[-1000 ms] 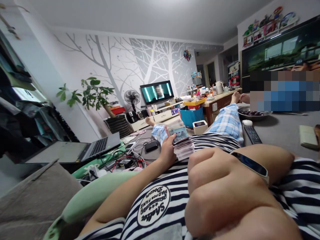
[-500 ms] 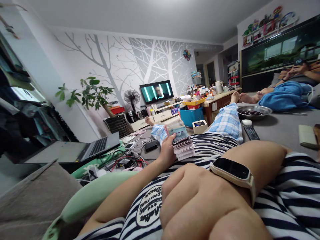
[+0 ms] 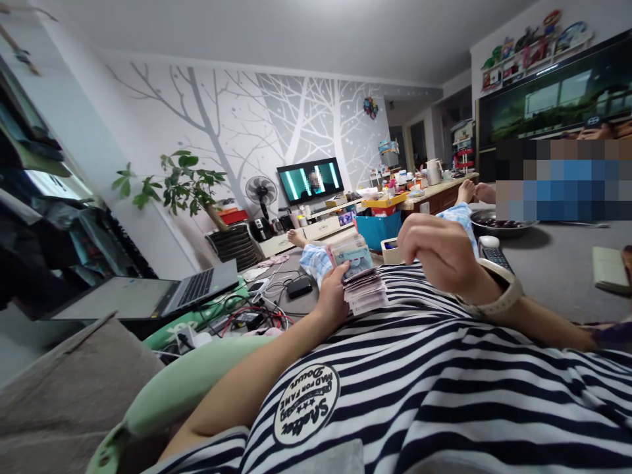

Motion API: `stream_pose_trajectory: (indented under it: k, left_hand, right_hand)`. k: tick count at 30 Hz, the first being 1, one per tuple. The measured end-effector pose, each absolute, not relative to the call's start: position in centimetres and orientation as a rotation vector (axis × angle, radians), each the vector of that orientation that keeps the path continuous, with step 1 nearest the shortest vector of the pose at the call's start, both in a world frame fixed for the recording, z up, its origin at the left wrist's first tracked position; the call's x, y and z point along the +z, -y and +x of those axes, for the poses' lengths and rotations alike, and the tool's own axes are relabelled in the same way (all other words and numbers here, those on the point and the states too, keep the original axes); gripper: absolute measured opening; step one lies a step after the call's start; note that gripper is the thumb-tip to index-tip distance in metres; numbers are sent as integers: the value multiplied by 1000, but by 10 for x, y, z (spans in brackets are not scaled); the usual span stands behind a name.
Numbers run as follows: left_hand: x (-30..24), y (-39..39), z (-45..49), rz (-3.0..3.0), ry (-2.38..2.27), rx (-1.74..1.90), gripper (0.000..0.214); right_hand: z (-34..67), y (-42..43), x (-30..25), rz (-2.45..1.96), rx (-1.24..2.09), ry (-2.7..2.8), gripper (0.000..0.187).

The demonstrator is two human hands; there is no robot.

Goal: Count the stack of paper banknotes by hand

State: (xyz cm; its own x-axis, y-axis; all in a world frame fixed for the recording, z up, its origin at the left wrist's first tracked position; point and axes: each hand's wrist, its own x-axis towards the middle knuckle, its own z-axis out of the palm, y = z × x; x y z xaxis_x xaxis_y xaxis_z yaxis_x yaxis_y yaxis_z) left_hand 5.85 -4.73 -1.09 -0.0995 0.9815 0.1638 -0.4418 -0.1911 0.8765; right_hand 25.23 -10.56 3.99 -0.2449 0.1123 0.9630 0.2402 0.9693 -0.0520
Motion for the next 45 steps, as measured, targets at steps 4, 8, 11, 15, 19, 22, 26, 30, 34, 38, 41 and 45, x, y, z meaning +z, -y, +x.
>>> stream_pose_trajectory:
  k: [4,8,11,15,19,22,26,30,34,38,41,45]
  left_hand:
    - [-10,49,57,919,-772,1491,17]
    - [-13,47,52,972,-743,1506,20]
    - [-15,45,49,1018,-750,1517,15]
    - [-17,43,48,1074,-716,1515,21]
    - [-18,44,48,1082,-676,1493,30]
    - [-17,44,48,1023,-704,1511,23]
    - [-15,40,50,896,-732,1563,13]
    - [-12,41,52,843,-684,1537,20]
    - [-6,49,52,903,-739,1546,18]
    - [-3,52,52,965,-690,1508,20]
    - [-4,50,51,951,-666,1475,22]
    - [-5,47,49,901,-692,1425,22]
  right_hand:
    - [254,36,16,-563,303,1605,17]
    - [226,3,-6,-651,711,1528,27]
    - [211,0,-17,-658,730,1564,48]
    - [208,4,-22,-701,628,1638,49]
    - [208,3,-22,-735,530,1661,42]
    - [207,4,-22,-742,493,1659,41]
    - [207,7,-22,-731,459,1650,43]
    - [207,13,-22,-643,432,1650,41]
    - [206,17,-24,-540,444,1667,37]
    - [205,18,-25,-474,490,1683,34]
    - [205,18,-25,-446,503,1697,31]
    - [205,17,-26,-441,481,1735,27]
